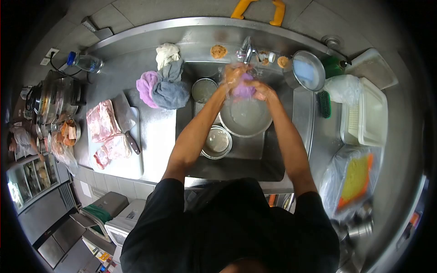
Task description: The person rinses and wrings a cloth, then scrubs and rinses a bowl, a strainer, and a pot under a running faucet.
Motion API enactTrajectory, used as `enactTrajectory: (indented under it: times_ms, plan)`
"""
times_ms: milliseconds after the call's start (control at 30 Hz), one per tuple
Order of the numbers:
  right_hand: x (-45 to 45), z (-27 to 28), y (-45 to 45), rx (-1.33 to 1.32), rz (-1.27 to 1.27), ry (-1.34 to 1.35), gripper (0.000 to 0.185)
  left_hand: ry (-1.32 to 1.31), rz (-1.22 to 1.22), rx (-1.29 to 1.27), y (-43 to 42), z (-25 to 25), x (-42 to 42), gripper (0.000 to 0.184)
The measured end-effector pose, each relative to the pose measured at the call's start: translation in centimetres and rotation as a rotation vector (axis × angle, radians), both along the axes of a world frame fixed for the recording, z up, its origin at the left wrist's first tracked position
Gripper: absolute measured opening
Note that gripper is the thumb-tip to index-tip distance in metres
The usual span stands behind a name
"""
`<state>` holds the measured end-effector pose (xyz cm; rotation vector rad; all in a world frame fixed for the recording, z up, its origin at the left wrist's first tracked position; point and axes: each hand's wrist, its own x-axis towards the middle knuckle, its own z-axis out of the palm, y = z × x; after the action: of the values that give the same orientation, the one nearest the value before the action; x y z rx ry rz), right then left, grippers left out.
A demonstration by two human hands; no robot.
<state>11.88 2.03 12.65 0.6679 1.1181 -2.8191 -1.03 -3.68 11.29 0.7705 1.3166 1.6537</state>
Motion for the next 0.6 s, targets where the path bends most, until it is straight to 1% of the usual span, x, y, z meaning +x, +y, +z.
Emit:
enactTrajectory:
  times_ms: [33,100,133,200,233,300,333,400,433,500,533,600]
  plan:
    - [-0.3,0.3,0.5,0.008,0.001,0.005,0.058,0.005,0.001,0.008,0.3,0.7,-0.2,0.023]
    - [-0.6,0.3,0.7,0.329,0.214,-0.117,0.056,0.187,0.048,-0.28,0.4,1.5,-0.3,0.024]
    - [-0.8,-0.3,0.6,0.323,0.216,-0.121,0.056,0.183,0.048,-0.286,0.5,1.9,-0.4,0.024]
    - [-1.5,-1.5,0.6,0.373,0.172,-0.28,0.048,0.278,0.062,-0.385,1.2,2.8,-0.6,0.025]
    - [-1.7,-1.1,0.2,0.377,0.174,-0.281,0.048,0.277,0.064,-0.382,1.3,3.1,-0.6,0.025]
    - [-2.0,-0.6,-1.0,0.697,-0.029,-0.346,0.036,0.365,0.089,-0.45,1.3,3.5,-0.4,0.033]
    - [-2.5,-1.1,-1.1,0.698,-0.03,-0.347,0.036,0.365,0.088,-0.449,1.6,3.0,-0.3,0.033]
    - [-3.4,-2.1,-1.4,1.207,-0.051,-0.553,0.036,0.601,0.149,-0.441,2.0,1.9,-0.2,0.036]
    - [-3.4,-3.0,-1.6,1.202,-0.048,-0.555,0.036,0.599,0.147,-0.447,2.0,1.4,-0.1,0.036]
    - [-3.3,-4.7,-2.0,1.498,-0.208,-0.468,0.036,0.81,0.21,-0.386,1.9,0.4,0.2,0.035]
    - [-3.4,-4.8,-1.9,1.497,-0.208,-0.467,0.036,0.811,0.21,-0.387,1.7,0.6,0.2,0.035]
    - [-3.0,-4.9,-1.8,1.425,-0.137,-0.538,0.042,0.396,0.053,-0.417,0.9,0.8,0.4,0.034]
